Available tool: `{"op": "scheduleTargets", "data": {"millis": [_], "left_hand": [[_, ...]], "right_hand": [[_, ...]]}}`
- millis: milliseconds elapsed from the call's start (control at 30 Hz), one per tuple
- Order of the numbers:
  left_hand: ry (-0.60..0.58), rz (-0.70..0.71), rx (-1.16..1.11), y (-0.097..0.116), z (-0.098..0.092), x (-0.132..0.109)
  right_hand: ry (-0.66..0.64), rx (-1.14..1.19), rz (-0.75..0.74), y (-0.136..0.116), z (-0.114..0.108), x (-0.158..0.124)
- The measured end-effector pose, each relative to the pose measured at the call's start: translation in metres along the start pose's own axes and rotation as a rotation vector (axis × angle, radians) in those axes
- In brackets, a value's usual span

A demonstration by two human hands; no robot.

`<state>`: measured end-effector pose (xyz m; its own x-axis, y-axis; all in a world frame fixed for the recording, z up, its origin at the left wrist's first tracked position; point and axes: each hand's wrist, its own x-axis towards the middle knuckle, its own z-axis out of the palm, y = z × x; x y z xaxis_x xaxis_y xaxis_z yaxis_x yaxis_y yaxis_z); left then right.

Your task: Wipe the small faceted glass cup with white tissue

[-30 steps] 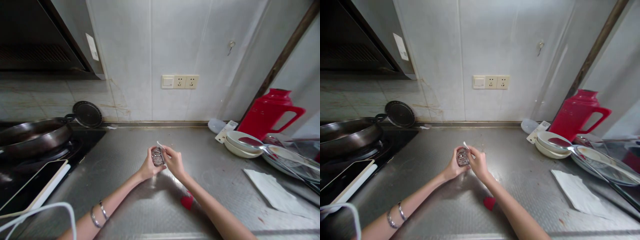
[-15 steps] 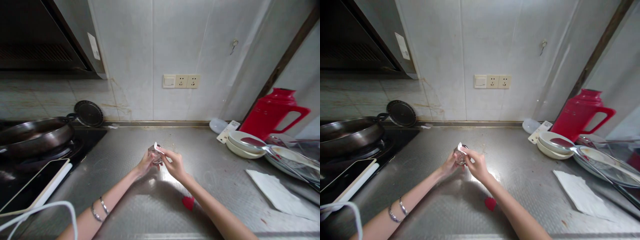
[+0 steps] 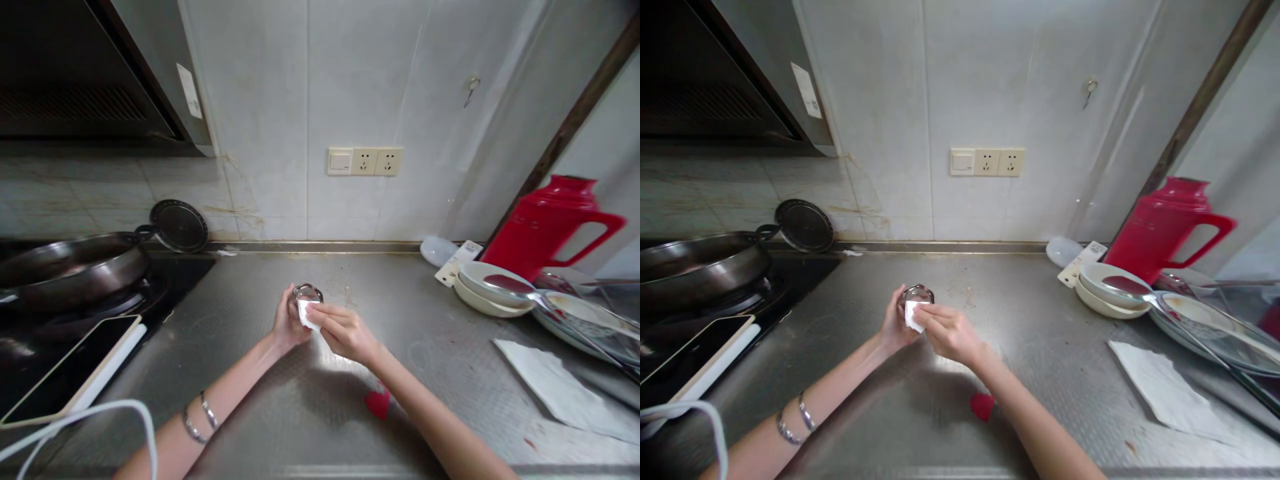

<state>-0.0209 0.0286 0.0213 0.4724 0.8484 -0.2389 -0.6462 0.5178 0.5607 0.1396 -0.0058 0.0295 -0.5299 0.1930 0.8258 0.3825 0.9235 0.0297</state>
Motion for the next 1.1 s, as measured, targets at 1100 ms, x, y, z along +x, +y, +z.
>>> {"op": "scheduleTargets", "data": {"millis": [1100], "left_hand": [[-0.104,-0.106,0.06,-0.016,-0.009,-0.002]], "right_hand": [[-0.073,-0.036,0.199,0.012,-0.009,-0.004]]}}
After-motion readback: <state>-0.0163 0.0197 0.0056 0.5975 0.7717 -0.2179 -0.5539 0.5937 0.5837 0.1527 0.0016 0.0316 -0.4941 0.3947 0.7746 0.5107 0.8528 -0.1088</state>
